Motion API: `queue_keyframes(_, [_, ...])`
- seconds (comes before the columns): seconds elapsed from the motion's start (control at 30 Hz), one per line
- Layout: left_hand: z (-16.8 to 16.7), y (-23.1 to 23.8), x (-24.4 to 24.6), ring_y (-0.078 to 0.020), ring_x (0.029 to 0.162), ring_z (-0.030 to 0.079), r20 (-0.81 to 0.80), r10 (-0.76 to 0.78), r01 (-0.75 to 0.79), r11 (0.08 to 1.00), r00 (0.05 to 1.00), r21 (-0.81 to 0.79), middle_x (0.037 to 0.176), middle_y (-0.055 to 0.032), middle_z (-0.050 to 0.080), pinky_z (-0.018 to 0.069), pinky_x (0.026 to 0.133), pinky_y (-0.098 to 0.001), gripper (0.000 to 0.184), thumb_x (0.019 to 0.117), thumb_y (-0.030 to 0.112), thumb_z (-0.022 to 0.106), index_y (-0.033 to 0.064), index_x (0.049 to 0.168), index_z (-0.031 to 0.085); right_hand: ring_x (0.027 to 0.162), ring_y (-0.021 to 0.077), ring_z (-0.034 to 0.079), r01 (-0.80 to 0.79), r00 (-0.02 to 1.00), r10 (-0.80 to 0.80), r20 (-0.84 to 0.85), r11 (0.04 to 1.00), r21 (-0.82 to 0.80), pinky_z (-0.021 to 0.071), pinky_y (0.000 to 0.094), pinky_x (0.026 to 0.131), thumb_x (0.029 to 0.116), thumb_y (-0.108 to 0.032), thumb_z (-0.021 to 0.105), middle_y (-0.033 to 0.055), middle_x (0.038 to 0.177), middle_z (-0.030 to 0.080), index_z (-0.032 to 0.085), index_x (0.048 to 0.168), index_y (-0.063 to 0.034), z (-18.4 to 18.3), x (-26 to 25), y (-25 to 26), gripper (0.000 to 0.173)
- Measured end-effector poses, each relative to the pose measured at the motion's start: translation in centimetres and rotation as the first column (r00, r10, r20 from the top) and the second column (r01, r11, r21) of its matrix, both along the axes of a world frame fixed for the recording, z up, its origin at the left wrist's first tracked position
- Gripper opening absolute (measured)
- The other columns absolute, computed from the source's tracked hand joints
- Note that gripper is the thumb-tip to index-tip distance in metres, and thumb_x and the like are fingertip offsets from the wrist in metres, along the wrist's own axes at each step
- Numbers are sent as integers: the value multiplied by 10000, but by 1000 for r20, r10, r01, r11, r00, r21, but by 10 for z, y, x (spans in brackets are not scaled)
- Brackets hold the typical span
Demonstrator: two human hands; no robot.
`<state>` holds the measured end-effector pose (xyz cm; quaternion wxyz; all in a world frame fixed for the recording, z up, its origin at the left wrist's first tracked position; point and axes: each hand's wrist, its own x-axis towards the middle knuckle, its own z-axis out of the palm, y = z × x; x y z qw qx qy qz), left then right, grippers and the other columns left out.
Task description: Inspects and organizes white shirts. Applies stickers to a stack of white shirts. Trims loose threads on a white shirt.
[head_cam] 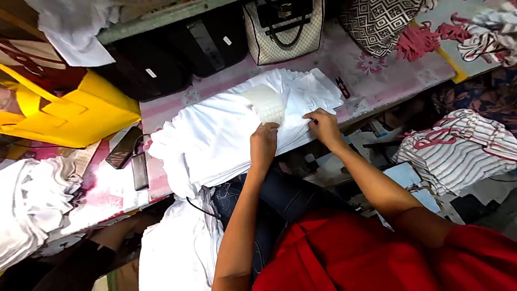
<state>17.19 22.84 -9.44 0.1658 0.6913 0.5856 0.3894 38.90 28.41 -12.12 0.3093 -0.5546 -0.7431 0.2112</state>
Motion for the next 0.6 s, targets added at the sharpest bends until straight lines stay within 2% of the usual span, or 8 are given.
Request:
queue_keyframes(0.1, [22, -12, -21, -273, 975, 716, 202, 143, -142, 990, 969, -22, 1176, -174, 712, 582, 845, -463, 272, 934, 15, 695, 0, 1204, 663, 904, 262, 688, -64, 978, 55, -199, 997, -37, 583, 428, 826, 934, 27, 583, 186, 1059, 692, 782, 1030, -16, 34, -25, 18, 224])
queue_keyframes(0.2, [40, -22, -42, -193, 1022, 692, 465, 176, -158, 984, 868, -78, 1327, -127, 641, 594, 833, -385, 493, 889, -37, 714, 51, 1356, 583, 1018, 183, 682, -295, 872, 308, -381, 951, 93, 599, 317, 858, 907, 61, 588, 175, 1214, 662, 771, 1032, 2, 62, -57, 15, 229])
queue_keyframes(0.27, [46, -27, -48, -151, 931, 700, 607, 167, -126, 986, 777, -110, 1372, -90, 617, 608, 734, -330, 612, 866, -85, 700, 107, 1428, 555, 1101, 187, 662, -390, 827, 445, -345, 894, 220, 587, 318, 926, 871, 81, 624, 165, 1255, 647, 767, 1069, -1, 75, -77, 2, 258])
queue_keyframes(0.3, [48, -30, -50, -150, 935, 703, 658, 158, -103, 987, 736, -121, 1406, -78, 600, 610, 736, -325, 647, 863, -100, 688, 125, 1453, 546, 1118, 202, 651, -415, 827, 485, -285, 867, 275, 579, 325, 940, 858, 87, 660, 162, 1268, 631, 757, 1101, -4, 79, -82, -7, 277])
queue_keyframes(0.4, [54, -35, -49, -157, 952, 718, 758, 119, -38, 992, 642, -124, 1428, -75, 597, 624, 770, -331, 691, 865, -138, 652, 132, 1488, 526, 1019, 209, 680, -429, 849, 496, -180, 847, 314, 605, 322, 873, 862, 38, 738, 158, 1211, 641, 749, 1123, -4, 82, -95, -19, 265])
queue_keyframes(0.5, [54, -37, -47, -156, 989, 707, 764, 98, -3, 992, 637, -124, 1468, -64, 571, 615, 782, -334, 715, 858, -159, 625, 140, 1500, 522, 959, 203, 693, -430, 863, 485, -141, 852, 298, 612, 326, 838, 889, 6, 731, 153, 1172, 660, 741, 1133, 2, 83, -98, -23, 244])
queue_keyframes(0.6, [56, -39, -47, -144, 1041, 694, 741, 52, 51, 992, 669, -116, 1528, -41, 520, 609, 814, -331, 805, 843, -162, 616, 178, 1555, 460, 949, 208, 697, -434, 867, 484, -116, 849, 301, 612, 323, 836, 887, -1, 742, 158, 1176, 665, 737, 1134, 11, 92, -93, -25, 247])
